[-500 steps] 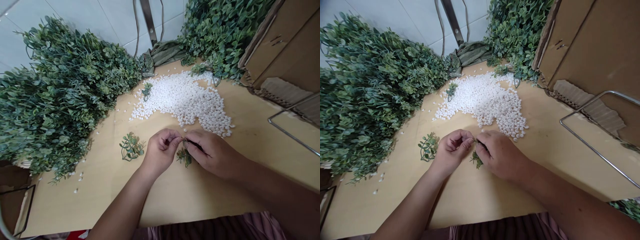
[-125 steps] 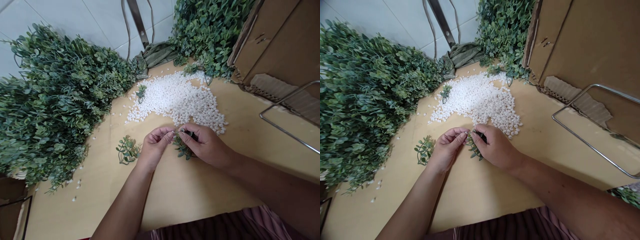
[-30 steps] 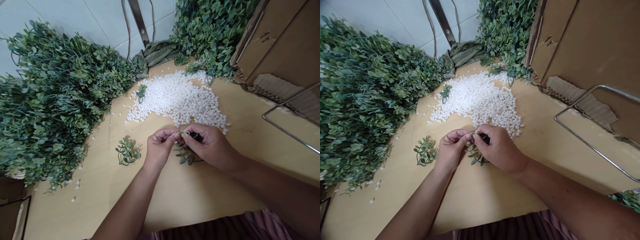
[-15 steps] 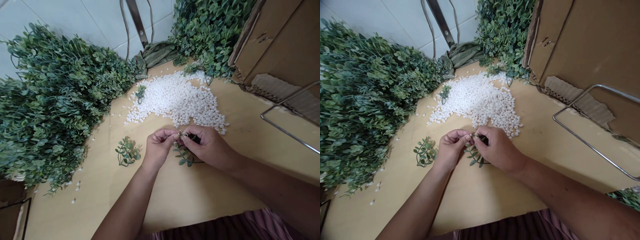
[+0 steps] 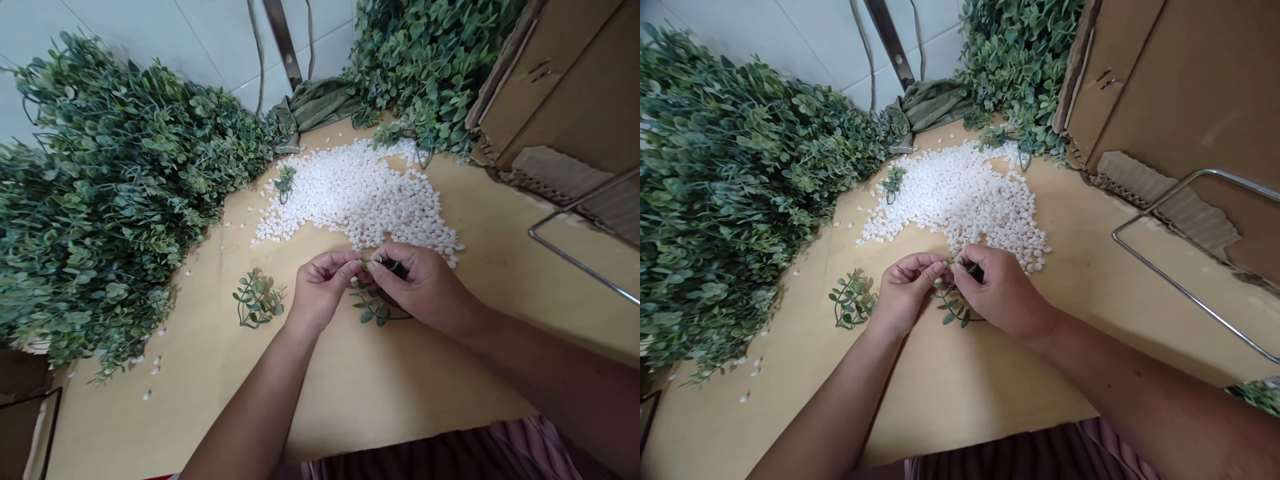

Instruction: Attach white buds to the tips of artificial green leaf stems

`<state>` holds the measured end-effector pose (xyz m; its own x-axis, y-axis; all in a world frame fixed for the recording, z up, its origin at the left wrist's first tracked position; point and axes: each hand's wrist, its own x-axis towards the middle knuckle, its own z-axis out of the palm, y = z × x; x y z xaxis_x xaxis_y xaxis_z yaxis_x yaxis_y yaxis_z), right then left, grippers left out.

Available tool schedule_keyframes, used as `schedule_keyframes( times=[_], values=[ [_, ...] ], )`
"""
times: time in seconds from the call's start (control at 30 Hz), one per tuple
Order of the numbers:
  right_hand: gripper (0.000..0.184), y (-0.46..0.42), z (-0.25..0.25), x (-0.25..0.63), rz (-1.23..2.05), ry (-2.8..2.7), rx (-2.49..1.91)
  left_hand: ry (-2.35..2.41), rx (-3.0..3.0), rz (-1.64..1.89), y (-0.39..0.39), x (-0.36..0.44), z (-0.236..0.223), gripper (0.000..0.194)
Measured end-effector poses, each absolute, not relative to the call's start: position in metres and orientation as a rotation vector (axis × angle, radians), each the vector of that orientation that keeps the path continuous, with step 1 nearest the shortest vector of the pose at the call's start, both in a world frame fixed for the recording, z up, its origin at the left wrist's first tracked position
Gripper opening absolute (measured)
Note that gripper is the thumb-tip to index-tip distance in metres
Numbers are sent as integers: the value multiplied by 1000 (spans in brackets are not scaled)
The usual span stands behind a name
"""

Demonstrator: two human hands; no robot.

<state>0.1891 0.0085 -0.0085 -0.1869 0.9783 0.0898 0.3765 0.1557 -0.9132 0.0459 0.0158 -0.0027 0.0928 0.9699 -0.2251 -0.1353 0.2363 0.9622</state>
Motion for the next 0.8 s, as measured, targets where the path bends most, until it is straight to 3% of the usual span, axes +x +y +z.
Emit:
schedule_keyframes(
  times=[0.8],
  values=[
    [18,8,-9,187,1055,-1644,-1249,1200,960,1117,15,51,-6,17]
  ],
)
